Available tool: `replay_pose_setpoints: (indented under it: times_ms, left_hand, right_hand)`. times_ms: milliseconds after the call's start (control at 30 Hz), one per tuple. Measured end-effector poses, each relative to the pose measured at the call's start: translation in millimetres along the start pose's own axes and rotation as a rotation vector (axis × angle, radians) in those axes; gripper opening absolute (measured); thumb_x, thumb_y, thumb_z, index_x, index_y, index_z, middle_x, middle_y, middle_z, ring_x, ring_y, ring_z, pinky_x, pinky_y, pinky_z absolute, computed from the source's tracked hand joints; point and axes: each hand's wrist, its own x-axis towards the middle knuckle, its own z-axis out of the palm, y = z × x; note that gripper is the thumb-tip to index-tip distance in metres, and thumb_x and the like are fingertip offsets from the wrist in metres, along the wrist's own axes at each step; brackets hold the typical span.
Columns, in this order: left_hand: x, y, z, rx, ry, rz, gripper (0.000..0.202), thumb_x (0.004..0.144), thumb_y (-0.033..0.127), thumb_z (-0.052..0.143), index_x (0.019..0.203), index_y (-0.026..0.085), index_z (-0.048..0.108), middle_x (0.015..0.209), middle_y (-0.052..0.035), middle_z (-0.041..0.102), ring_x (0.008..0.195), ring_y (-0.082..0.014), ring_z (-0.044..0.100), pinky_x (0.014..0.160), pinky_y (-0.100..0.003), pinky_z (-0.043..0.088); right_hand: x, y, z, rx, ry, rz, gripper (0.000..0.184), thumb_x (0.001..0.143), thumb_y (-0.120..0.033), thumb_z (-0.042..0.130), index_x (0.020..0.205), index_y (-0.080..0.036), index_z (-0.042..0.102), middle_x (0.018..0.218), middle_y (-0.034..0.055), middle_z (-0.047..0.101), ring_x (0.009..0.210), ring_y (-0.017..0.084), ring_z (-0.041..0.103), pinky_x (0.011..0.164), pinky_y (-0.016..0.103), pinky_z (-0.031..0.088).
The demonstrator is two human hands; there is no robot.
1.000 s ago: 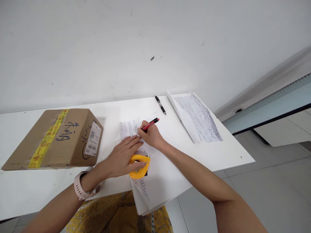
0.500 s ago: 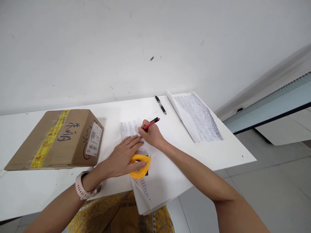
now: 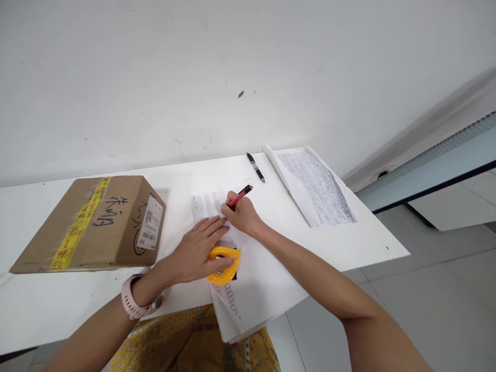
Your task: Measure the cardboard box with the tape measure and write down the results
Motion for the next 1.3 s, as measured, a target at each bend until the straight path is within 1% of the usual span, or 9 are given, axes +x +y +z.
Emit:
replay_pose_setpoints:
  times_ms: [167, 333, 500, 733, 1000, 1300]
  left_hand:
    - [-0.2, -0.6, 0.4, 0.001, -0.003, 0.000, 0.073, 0.091, 0.066, 0.046, 0.138, 0.010, 0.052, 0.155, -0.0199, 0.041, 0.145, -0.0344, 0.034, 0.120, -0.051, 0.023]
    - [0.0, -1.6, 2.1, -0.019, 0.018, -0.002, 0.072, 0.090, 0.066, 0.048, 0.138, 0.011, 0.053, 0.154, -0.0202, 0.042, 0.144, -0.0349, 0.035, 0.120, -0.052, 0.023]
    - [0.3, -0.5, 1.2, -0.028, 0.008, -0.002, 0.074, 0.090, 0.064, 0.050, 0.138, 0.008, 0.052, 0.154, -0.0218, 0.041, 0.144, -0.0362, 0.035, 0.120, -0.053, 0.023]
    - [-0.5, -1.0, 1.6, -0.014, 0.004, -0.008, 0.072, 0.091, 0.066, 0.047, 0.139, 0.012, 0.052, 0.155, -0.0198, 0.040, 0.145, -0.0340, 0.034, 0.120, -0.052, 0.022]
    - [-0.2, -0.6, 0.7, -0.018, -0.001, -0.012, 0.074, 0.091, 0.066, 0.047, 0.139, 0.010, 0.052, 0.155, -0.0200, 0.040, 0.145, -0.0347, 0.034, 0.120, -0.052, 0.022]
    - [-0.4, -1.1, 1.2, -0.012, 0.001, -0.008, 0.073, 0.091, 0.067, 0.046, 0.139, 0.012, 0.052, 0.156, -0.0189, 0.040, 0.146, -0.0339, 0.033, 0.121, -0.051, 0.022]
  right_hand:
    - [0.7, 0.3, 0.5, 0.000, 0.024, -0.012, 0.023, 0.077, -0.025, 0.056, 0.065, -0.023, 0.038, 0.059, -0.0059, 0.041, 0.057, 0.012, 0.039, 0.055, 0.028, 0.031]
    - [0.7, -1.1, 0.3, 0.008, -0.002, 0.005, 0.023, 0.076, -0.025, 0.057, 0.064, -0.024, 0.038, 0.058, -0.0059, 0.042, 0.056, 0.013, 0.040, 0.055, 0.029, 0.031]
    - [0.1, -2.6, -0.2, -0.003, 0.007, 0.010, 0.022, 0.076, -0.024, 0.057, 0.064, -0.024, 0.038, 0.058, -0.0061, 0.041, 0.056, 0.013, 0.039, 0.055, 0.029, 0.031]
    - [0.6, -1.6, -1.2, -0.022, 0.038, -0.002, 0.023, 0.077, -0.025, 0.055, 0.064, -0.024, 0.037, 0.058, -0.0061, 0.040, 0.057, 0.013, 0.039, 0.056, 0.028, 0.031]
    - [2.4, 0.7, 0.4, -0.058, 0.029, -0.021, 0.022, 0.077, -0.025, 0.055, 0.065, -0.024, 0.036, 0.056, -0.0064, 0.041, 0.056, 0.013, 0.040, 0.057, 0.029, 0.032]
    - [1.0, -3.4, -0.4, -0.057, 0.036, 0.000, 0.023, 0.076, -0.024, 0.054, 0.063, -0.024, 0.036, 0.056, -0.0057, 0.040, 0.057, 0.013, 0.039, 0.056, 0.028, 0.031]
